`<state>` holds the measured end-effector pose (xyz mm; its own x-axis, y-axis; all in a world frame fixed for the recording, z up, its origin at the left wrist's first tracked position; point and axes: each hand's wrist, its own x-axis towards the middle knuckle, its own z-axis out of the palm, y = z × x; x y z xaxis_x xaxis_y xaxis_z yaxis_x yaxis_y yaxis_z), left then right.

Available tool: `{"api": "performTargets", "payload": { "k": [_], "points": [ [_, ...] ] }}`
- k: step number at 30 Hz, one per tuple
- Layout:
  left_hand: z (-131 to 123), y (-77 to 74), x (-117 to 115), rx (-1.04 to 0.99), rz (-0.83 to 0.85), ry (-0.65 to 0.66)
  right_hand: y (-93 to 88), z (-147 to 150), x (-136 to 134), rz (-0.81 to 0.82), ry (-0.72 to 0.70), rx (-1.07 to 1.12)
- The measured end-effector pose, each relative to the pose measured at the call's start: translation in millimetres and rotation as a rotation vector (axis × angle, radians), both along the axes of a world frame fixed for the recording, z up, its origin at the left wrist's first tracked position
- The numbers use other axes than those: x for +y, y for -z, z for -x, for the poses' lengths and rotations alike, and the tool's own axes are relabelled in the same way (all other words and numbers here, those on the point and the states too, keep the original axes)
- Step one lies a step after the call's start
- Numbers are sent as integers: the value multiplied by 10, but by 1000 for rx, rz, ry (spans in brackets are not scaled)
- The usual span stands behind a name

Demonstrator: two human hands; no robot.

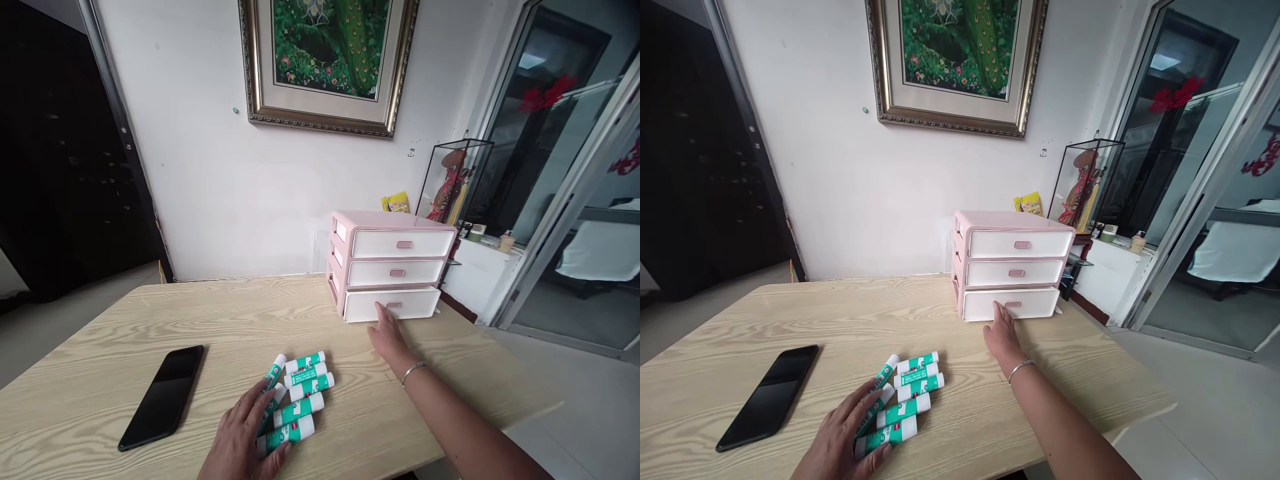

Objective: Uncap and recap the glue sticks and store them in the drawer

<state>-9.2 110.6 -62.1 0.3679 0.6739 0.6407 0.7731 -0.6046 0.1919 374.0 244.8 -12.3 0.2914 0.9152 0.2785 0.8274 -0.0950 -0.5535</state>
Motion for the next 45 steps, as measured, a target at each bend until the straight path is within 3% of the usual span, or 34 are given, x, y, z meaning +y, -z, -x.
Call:
{"api": "performTargets", "payload": {
  "k": [6,10,13,16,19,22,27,32,35,38,45],
  "points": [
    [-16,-11,-8,-3,8,-5,37,14,186,3,18,14],
    [-32,-3,-8,-17,67,-6,40,14,123,-7,7,30],
    [-50,-15,-21,-41,148,-3,62,115,-113,1,-19,44],
    [-66,-72,-66,-60,231,18,117,366,-535,-21,-109,71],
    [-82,-163,-123,-124,292,-3,192,692,-1023,-148,-235,182],
    [-102,-257,-162,-241,323,-40,274,961,-1368,-252,-234,353],
    [-111,-334,-222,-423,348,-181,307,1136,-1493,-185,-216,589],
    [-72,-267,-400,-445,251,-307,232,1188,-1571,-156,-407,526],
    [-83,-204,-535,-396,198,-279,179,1234,-1658,-162,-558,356],
    [-162,-171,-623,-220,144,-204,108,1268,-1714,-137,-659,215],
    [-437,-217,-657,78,76,-272,63,1270,-1729,-102,-705,134]
  ]
}}
